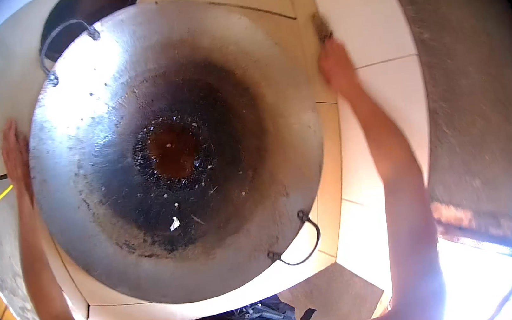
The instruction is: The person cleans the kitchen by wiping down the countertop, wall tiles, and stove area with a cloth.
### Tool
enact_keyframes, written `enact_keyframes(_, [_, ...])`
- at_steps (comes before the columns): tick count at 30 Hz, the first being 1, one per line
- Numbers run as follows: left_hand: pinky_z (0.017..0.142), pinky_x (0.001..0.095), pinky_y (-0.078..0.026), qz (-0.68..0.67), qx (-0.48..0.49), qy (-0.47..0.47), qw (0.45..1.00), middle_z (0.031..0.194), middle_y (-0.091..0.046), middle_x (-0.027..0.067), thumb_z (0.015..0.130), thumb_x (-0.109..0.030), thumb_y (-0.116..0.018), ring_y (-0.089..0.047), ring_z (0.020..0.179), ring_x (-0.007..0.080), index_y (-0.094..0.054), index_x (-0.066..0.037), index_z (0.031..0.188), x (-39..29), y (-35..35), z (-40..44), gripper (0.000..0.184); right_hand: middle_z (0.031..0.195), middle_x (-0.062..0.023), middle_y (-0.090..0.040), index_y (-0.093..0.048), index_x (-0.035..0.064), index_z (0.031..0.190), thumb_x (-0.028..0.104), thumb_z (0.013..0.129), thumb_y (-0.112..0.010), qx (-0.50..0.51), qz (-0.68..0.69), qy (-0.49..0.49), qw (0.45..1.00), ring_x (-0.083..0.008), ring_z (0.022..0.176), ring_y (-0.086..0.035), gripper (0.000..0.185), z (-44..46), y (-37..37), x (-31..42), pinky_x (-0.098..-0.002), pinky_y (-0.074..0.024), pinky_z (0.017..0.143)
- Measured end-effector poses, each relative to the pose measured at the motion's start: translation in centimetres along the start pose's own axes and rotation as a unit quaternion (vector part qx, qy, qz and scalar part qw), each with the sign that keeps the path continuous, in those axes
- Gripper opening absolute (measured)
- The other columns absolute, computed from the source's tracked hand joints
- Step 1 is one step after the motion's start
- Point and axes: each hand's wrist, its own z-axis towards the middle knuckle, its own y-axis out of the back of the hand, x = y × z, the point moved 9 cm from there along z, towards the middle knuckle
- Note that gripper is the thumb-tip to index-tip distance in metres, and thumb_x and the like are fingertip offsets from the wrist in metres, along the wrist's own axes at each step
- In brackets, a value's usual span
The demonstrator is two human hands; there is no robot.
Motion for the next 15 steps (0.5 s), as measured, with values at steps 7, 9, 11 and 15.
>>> enact_keyframes(7, [0.111, 0.0389, -0.015, -0.299, 0.068, 0.095, 0.947, 0.145, -0.027, 0.0119, 0.095, -0.039, -0.035, -0.02, 0.136, 0.0285, -0.03, -0.006, 0.139, 0.3, -1.2, 0.9, 0.055, 0.133, -0.0243, -0.038, -0.038, -0.0053, 0.127, 0.013, 0.084, -0.049, 0.108, 0.21, -0.162, 0.958, -0.0361, 0.124, -0.036, 0.048, -35.6, 4.1, 14.8, -0.0442, -0.0284, 0.105])
enact_keyframes(9, [0.11, 0.0345, -0.017, -0.5, 0.073, 0.137, 0.852, 0.145, -0.027, 0.0156, 0.095, -0.04, -0.036, -0.021, 0.136, 0.0271, -0.026, -0.005, 0.14, -1.6, 5.5, -0.6, 0.058, 0.111, -0.0202, -0.052, -0.052, -0.0002, 0.107, 0.014, 0.076, -0.058, 0.348, 0.232, -0.051, 0.907, -0.035, 0.105, -0.049, 0.034, -49.1, 6.4, 21.8, -0.0432, -0.04, 0.089])
enact_keyframes(11, [0.108, 0.034, -0.022, -0.535, 0.05, 0.135, 0.832, 0.143, -0.031, 0.015, 0.095, -0.045, -0.036, -0.028, 0.133, 0.0272, -0.029, -0.005, 0.139, -2.3, 15.0, -2.7, 0.06, 0.075, -0.0095, -0.067, -0.068, 0.0077, 0.075, 0.01, 0.065, -0.064, 0.563, 0.256, 0.052, 0.784, -0.032, 0.072, -0.065, 0.011, -61.6, 9.0, 27.3, -0.0403, -0.0528, 0.06])
enact_keyframes(15, [0.105, 0.0334, -0.028, -0.576, -0.034, 0.178, 0.797, 0.136, -0.04, 0.0131, 0.097, -0.038, -0.037, -0.038, 0.126, 0.0242, -0.034, -0.004, 0.135, 3.8, 24.4, -12.3, 0.052, 0.089, -0.0149, -0.067, -0.07, 0.0093, 0.083, 0.009, 0.065, -0.06, 0.675, 0.257, -0.028, 0.691, -0.0285, 0.084, -0.065, 0.02, -69.0, 16.0, 28.8, -0.0373, -0.0532, 0.064])
